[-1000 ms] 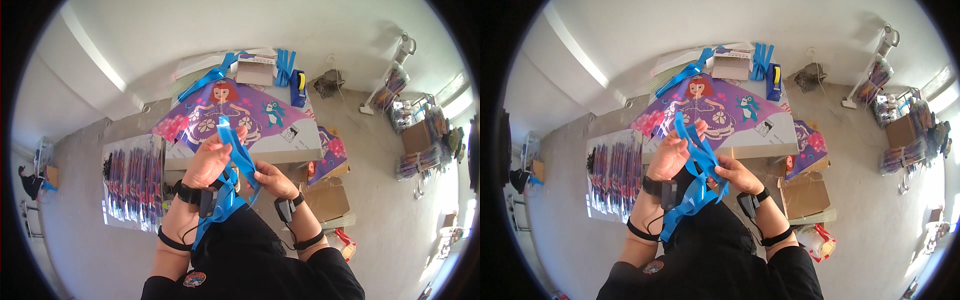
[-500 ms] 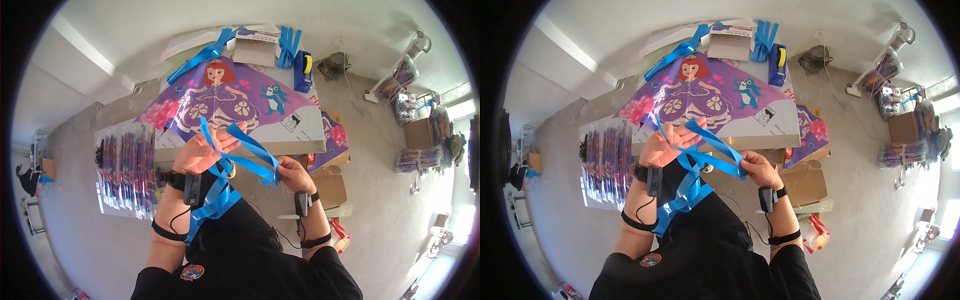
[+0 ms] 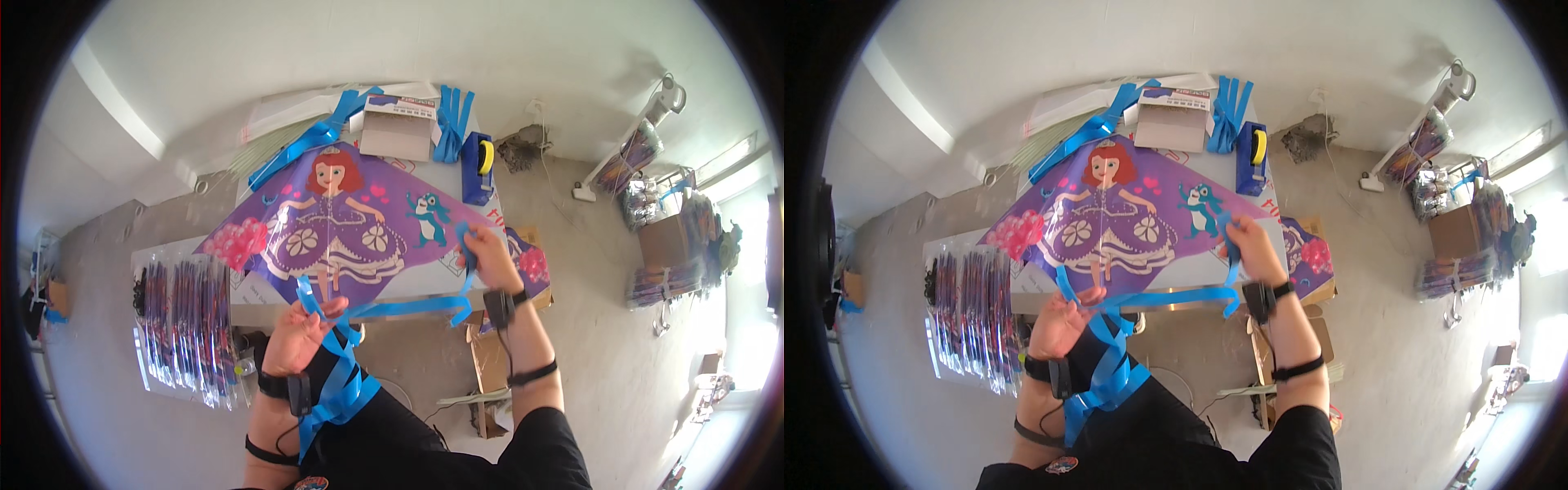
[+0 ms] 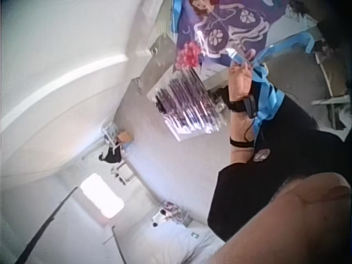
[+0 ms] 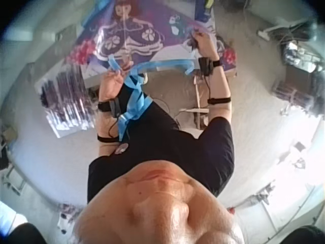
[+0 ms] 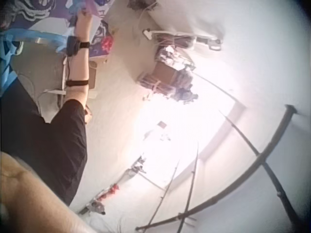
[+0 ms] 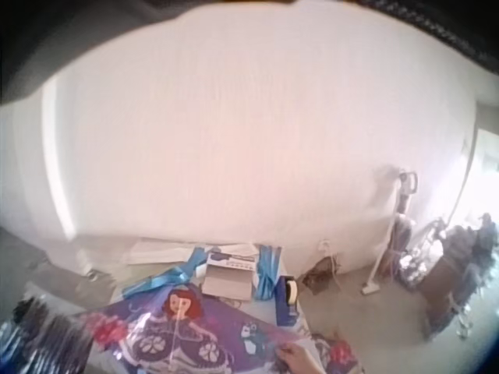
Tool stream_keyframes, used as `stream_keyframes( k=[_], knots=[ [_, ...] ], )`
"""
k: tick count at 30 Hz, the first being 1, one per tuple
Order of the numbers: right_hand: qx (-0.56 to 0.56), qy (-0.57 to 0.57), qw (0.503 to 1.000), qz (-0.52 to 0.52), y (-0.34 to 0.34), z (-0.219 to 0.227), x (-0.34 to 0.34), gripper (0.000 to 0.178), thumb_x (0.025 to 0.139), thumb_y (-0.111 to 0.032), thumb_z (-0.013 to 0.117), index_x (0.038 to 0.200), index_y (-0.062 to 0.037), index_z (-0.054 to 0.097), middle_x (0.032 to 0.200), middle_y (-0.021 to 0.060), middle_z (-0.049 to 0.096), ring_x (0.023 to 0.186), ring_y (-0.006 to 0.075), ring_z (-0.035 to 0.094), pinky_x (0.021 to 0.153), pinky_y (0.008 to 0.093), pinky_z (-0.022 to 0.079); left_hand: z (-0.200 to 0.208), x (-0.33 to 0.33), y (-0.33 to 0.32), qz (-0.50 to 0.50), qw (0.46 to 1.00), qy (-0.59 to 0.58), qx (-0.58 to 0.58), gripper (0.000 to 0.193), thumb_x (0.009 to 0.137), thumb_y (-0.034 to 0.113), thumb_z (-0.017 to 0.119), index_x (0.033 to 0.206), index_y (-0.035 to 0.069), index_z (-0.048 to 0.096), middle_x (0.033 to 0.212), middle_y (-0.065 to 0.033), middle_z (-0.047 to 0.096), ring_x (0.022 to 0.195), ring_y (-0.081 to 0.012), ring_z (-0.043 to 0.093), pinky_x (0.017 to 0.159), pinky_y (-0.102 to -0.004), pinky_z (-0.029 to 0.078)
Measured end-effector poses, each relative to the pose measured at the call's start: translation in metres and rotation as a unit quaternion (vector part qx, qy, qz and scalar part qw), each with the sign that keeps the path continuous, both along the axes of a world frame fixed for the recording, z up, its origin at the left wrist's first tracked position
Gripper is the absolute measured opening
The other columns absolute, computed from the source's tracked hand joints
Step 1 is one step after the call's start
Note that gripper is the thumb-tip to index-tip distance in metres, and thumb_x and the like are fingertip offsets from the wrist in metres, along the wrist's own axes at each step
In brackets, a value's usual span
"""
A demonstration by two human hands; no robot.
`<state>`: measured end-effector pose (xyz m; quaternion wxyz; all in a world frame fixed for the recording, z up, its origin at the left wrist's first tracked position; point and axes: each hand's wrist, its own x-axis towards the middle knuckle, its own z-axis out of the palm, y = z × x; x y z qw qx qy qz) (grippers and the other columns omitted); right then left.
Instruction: Attaching blue ribbons to a character kite and folding it for packaging.
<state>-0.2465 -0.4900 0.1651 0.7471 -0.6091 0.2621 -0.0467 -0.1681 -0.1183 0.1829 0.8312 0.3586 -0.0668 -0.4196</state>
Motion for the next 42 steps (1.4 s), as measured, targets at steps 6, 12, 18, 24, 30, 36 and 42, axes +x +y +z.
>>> stream_keyframes(
  k=[6, 12, 18, 24, 30, 36, 42],
  knots=[
    [-0.122, -0.046, 0.987, -0.093, -0.12, -0.005, 0.17, 0.021, 0.094, -0.012, 0.049, 0.113, -0.0014, 0.049, 0.082, 0.0113, 0.061, 0.059, 0.0179, 0.06, 0.051, 0.03, 0.053, 0.003, -0.007, 0.003, 0.019, 0.999, 0.03, 0.036, 0.023, 0.088, 0.019, 0.063, 0.104, 0.004, 0.059, 0.109, -0.014, 0.063, 0.109, -0.0282, 0.057, 0.1, -0.046, 0.037],
    [-0.216, 0.043, 0.968, -0.122, -0.154, -0.073, 0.248, 0.037, 0.089, -0.014, 0.054, 0.122, 0.0021, 0.049, 0.087, 0.0195, 0.065, 0.072, 0.029, 0.067, 0.057, 0.0375, 0.054, 0.005, -0.012, 0.003, 0.046, 0.993, 0.089, 0.068, 0.016, 0.089, 0.014, 0.061, 0.101, 0.005, 0.059, 0.107, -0.0143, 0.063, 0.107, -0.0277, 0.057, 0.097, -0.0444, 0.038],
    [-0.528, 0.09, 0.822, -0.195, -0.113, -0.128, 0.213, 0.029, 0.082, -0.014, 0.059, 0.106, 0.0021, 0.058, 0.1, 0.0222, 0.064, 0.093, 0.0375, 0.062, 0.082, 0.0425, 0.049, 0.005, -0.008, -0.003, 0.064, 0.993, 0.072, 0.067, 0.014, 0.09, 0.011, 0.059, 0.102, 0.004, 0.058, 0.104, -0.0131, 0.064, 0.102, -0.0236, 0.058, 0.093, -0.0415, 0.042],
    [-0.203, -0.088, 0.975, 0.006, 0.043, -0.096, 0.089, 0.02, 0.089, -0.012, 0.057, 0.105, 0.0007, 0.06, 0.091, 0.006, 0.065, 0.085, 0.0136, 0.061, 0.076, 0.0249, 0.048, -0.003, 0.003, -0.046, 0.054, 0.986, 0.034, 0.155, 0.013, 0.089, 0.011, 0.059, 0.1, 0.004, 0.056, 0.096, -0.0076, 0.063, 0.095, -0.0196, 0.06, 0.084, -0.033, 0.047],
    [0.089, -0.104, 0.99, 0.028, 0.137, -0.018, -0.021, 0.028, 0.094, -0.017, 0.056, 0.114, 0.0015, 0.054, 0.1, 0.0035, 0.061, 0.094, 0.0097, 0.055, 0.083, 0.023, 0.043, -0.022, -0.014, -0.108, 0.022, 0.964, -0.006, 0.266, 0.014, 0.085, 0.014, 0.066, 0.086, 0.003, 0.058, 0.082, -0.0017, 0.062, 0.072, -0.0052, 0.054, 0.06, -0.0193, 0.04],
    [0.128, -0.139, 0.974, -0.123, 0.14, -0.024, -0.049, 0.01, 0.091, -0.009, 0.058, 0.098, -0.0016, 0.059, 0.09, -0.0003, 0.059, 0.082, 0.0058, 0.052, 0.074, 0.0201, 0.042, -0.033, -0.041, -0.13, -0.004, 0.968, -0.054, 0.245, 0.015, 0.081, 0.011, 0.07, 0.082, 0.002, 0.059, 0.073, 0.0009, 0.059, 0.063, -0.004, 0.05, 0.054, -0.0198, 0.038],
    [0.135, -0.13, 0.967, -0.17, 0.116, -0.028, -0.074, 0.008, 0.092, -0.01, 0.057, 0.093, -0.0021, 0.058, 0.082, -0.0009, 0.059, 0.074, 0.0057, 0.053, 0.069, 0.02, 0.042, -0.043, -0.048, -0.129, -0.092, 0.899, -0.253, 0.346, 0.019, 0.079, 0.015, 0.073, 0.074, 0.003, 0.059, 0.066, 0.0028, 0.057, 0.061, -0.0023, 0.047, 0.054, -0.019, 0.036]
  ],
)
